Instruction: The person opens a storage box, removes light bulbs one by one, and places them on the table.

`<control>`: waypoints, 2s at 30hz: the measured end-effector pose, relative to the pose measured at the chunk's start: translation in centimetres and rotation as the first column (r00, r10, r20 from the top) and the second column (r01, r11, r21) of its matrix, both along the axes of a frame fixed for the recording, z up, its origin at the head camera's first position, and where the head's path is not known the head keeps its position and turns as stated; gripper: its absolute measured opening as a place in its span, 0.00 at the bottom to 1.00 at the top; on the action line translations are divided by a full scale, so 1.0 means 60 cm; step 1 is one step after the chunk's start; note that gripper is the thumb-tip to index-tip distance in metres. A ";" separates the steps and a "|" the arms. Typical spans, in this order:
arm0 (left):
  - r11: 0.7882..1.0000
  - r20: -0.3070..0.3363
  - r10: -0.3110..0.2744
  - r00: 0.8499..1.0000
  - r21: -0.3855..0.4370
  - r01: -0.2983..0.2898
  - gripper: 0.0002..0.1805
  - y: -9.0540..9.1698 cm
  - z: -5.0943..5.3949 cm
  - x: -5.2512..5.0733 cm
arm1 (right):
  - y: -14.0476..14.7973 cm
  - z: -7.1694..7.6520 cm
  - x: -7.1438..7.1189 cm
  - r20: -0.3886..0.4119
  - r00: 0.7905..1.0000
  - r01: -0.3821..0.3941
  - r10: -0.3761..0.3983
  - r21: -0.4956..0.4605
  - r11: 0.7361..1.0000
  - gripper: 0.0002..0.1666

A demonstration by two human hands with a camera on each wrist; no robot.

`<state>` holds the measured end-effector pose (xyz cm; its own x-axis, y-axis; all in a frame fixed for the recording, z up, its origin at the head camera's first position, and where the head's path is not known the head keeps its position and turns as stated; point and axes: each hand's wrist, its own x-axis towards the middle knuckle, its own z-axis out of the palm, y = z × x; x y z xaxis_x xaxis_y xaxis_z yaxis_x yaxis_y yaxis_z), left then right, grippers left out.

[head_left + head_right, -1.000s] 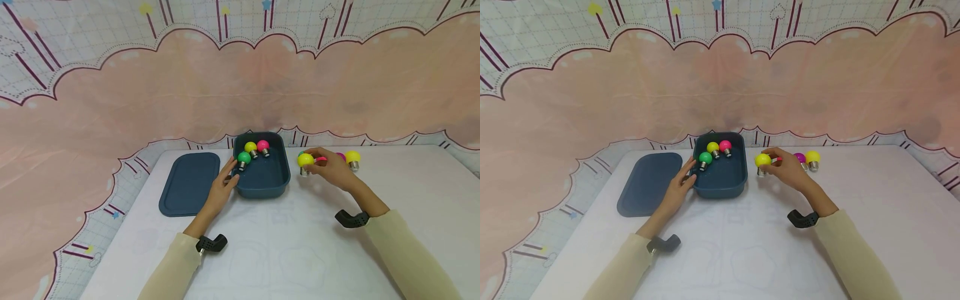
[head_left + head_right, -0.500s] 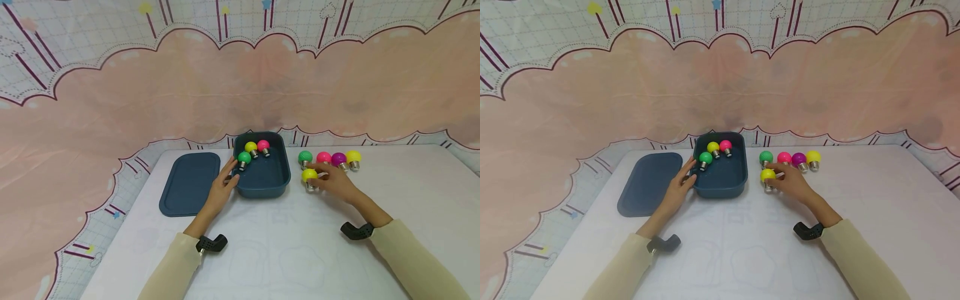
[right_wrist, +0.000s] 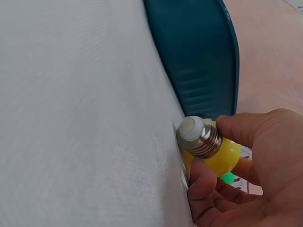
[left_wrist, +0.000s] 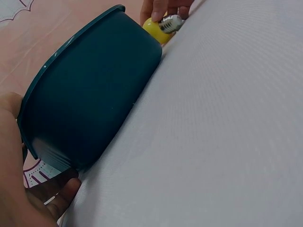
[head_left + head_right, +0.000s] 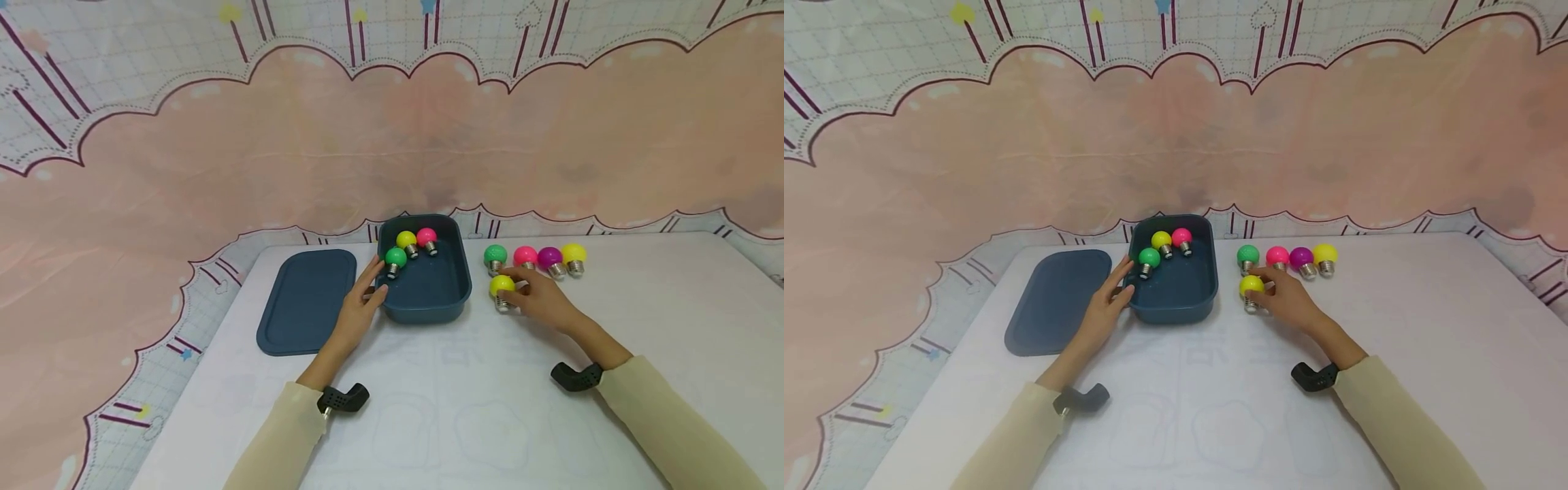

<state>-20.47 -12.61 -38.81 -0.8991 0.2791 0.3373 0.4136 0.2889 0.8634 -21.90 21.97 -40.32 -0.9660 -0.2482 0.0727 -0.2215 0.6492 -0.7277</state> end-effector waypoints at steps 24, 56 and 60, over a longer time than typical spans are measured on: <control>1.000 -0.001 -0.002 1.000 -0.005 0.002 0.27 -0.001 0.003 -0.001 | -0.007 0.000 -0.003 -0.033 0.999 -0.008 0.009 0.031 0.999 0.30; 1.000 0.016 0.007 1.000 -0.010 -0.007 0.27 0.000 0.004 0.001 | -0.005 -0.004 -0.007 -0.062 0.997 -0.049 0.050 0.017 0.999 0.28; 1.000 0.019 0.006 1.000 -0.007 -0.006 0.27 0.000 0.005 0.001 | -0.006 -0.003 -0.005 -0.074 0.995 -0.059 0.060 0.015 0.998 0.28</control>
<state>-20.39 -12.59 -38.54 -0.9071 0.2762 0.3176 0.3950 0.2976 0.8692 -22.23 21.60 -40.52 -0.9416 -0.3062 0.1402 -0.3131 0.6426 -0.6994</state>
